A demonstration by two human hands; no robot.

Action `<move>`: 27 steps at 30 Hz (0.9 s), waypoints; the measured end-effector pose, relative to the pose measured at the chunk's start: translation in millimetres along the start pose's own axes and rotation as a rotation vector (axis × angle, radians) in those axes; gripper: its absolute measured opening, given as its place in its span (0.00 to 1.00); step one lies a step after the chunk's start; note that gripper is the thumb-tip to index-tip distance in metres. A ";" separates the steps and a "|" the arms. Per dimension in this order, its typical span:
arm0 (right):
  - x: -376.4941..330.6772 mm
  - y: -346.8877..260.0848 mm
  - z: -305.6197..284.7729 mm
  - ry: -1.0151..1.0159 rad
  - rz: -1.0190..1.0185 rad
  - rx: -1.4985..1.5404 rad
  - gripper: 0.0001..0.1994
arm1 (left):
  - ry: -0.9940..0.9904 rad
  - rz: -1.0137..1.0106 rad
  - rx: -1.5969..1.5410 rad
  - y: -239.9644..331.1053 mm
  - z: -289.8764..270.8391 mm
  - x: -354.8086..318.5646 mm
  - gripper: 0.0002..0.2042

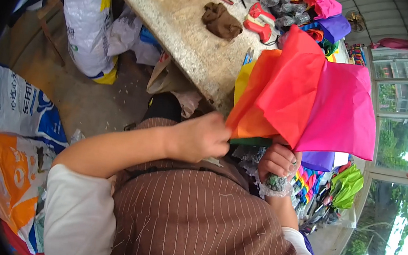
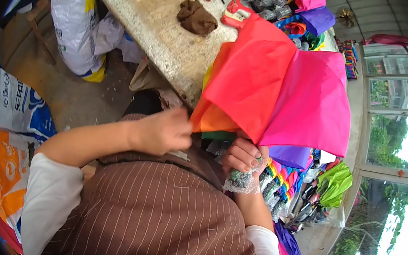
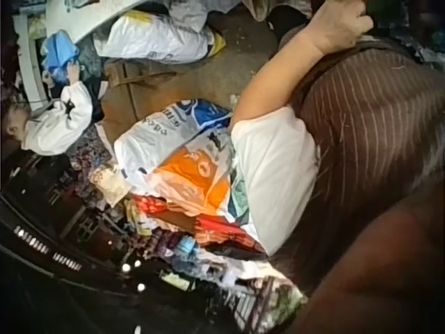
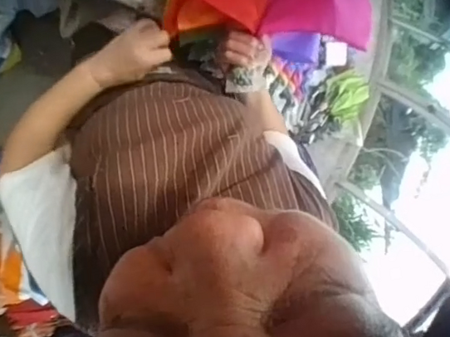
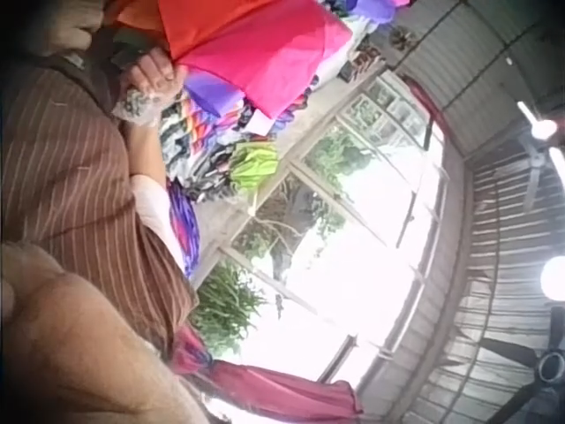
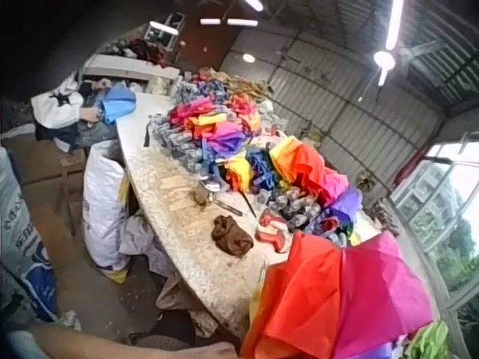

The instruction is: Folding and securing colorful rainbow umbrellas at a workstation.

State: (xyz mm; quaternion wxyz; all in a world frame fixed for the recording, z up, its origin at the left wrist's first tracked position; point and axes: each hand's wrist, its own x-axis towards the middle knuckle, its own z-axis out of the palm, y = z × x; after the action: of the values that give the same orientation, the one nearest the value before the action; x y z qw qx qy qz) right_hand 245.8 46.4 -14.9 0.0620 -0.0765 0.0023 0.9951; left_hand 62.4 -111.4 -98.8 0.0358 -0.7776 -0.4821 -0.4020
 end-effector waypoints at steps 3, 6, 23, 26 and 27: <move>-6.0 -21.4 0.8 0.081 0.017 -0.118 0.08 | -0.053 -0.167 -0.332 4.1 -17.6 -32.0 0.03; -2.5 -33.9 6.1 0.225 0.173 -0.580 0.08 | 0.274 -0.526 -0.336 5.3 -76.0 -24.8 0.03; -11.0 -113.5 -18.5 0.315 -0.470 -2.595 0.24 | 0.594 -0.988 -1.027 -21.5 -99.8 13.8 0.13; 8.7 -80.8 5.9 0.274 -0.789 -3.008 0.08 | 0.671 -1.093 -1.003 -20.1 -84.3 -5.9 0.13; 11.3 -70.8 15.4 0.209 -0.770 -3.099 0.07 | 0.706 -1.113 -0.957 -20.8 -79.4 -7.4 0.12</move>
State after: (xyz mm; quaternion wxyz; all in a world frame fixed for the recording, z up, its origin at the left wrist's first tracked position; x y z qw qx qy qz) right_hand 241.1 118.3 -1.1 -0.1632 0.1232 0.9778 0.0467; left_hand -2.3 -140.8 -57.2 -0.3556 -0.1826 -0.5343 -0.7448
